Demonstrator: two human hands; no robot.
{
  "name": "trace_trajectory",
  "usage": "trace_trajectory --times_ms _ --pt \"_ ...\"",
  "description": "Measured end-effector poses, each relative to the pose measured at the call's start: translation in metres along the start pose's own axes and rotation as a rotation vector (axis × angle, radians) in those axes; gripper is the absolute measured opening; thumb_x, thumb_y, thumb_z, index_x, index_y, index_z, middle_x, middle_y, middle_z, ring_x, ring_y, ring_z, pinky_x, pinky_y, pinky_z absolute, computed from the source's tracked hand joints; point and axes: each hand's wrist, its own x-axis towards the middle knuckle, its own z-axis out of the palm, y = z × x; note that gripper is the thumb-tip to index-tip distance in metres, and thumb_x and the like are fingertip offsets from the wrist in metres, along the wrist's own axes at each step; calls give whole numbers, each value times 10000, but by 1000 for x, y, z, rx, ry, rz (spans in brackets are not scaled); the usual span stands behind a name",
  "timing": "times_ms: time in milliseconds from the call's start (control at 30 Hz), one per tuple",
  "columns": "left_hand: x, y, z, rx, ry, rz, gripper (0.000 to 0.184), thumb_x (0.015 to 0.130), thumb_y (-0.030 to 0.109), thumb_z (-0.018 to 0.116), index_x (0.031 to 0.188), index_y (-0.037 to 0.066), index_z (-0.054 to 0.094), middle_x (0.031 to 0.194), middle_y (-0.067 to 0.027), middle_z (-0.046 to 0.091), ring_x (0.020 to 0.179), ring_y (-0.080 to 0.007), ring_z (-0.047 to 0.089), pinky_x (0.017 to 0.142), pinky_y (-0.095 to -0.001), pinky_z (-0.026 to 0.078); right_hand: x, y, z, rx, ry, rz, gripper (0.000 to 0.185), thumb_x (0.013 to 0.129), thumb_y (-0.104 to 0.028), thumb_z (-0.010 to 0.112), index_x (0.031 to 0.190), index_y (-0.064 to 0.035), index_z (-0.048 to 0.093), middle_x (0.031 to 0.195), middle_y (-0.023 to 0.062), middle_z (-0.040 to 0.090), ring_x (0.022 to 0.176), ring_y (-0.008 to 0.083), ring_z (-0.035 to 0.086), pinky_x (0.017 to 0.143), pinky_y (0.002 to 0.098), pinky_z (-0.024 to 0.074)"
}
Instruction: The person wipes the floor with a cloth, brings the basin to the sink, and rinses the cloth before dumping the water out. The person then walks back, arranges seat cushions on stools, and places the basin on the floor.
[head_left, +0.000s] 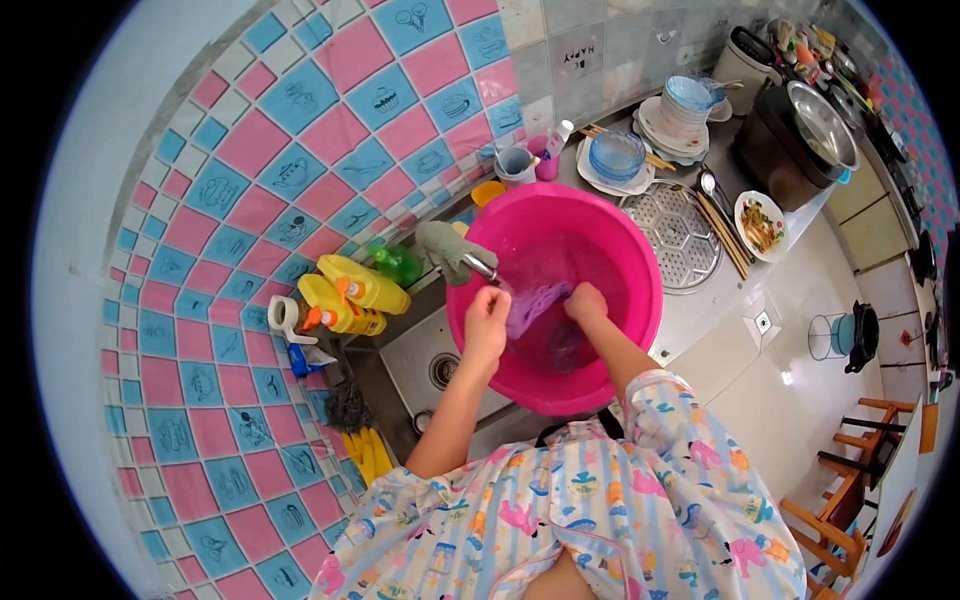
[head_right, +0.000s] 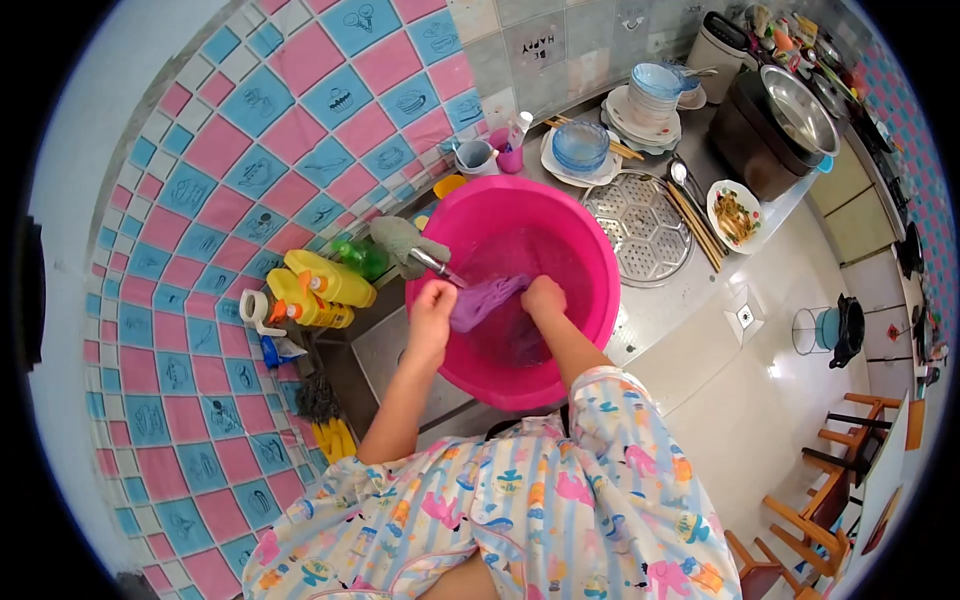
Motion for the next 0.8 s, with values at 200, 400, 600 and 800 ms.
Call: trace_trajectory --times_ms 200,400,600,800 --pt "16 -133 11 14 4 -567 236 921 290 577 1083 119 567 911 -11 551 817 -152 527 701 -420 491 -19 -7 32 -173 -436 -256 345 768 -207 654 1034 12 664 1088 204 657 1008 334 645 856 415 515" --pt "27 -130 18 -462 -87 -1045 614 925 540 429 1370 119 387 1415 -192 380 1250 -415 407 930 -726 300 -40 0 49 32 104 -35 457 697 -277 712 1076 -28 656 1207 223 566 1127 331 558 946 435 458" --pt "62 -186 12 -842 -299 -706 678 881 683 360 1149 88 545 1153 -161 583 1052 -328 577 909 -515 466 -83 -15 55 663 -61 -654 430 668 -182 651 1035 39 620 1133 195 584 1062 304 560 935 366 431" --pt "61 -223 -2 -1144 -739 -457 489 916 545 396 1000 99 578 954 -106 630 905 -279 631 846 -426 512 -155 -41 21 780 -79 -964 284 652 -136 636 873 37 593 896 166 581 847 286 587 790 344 466"
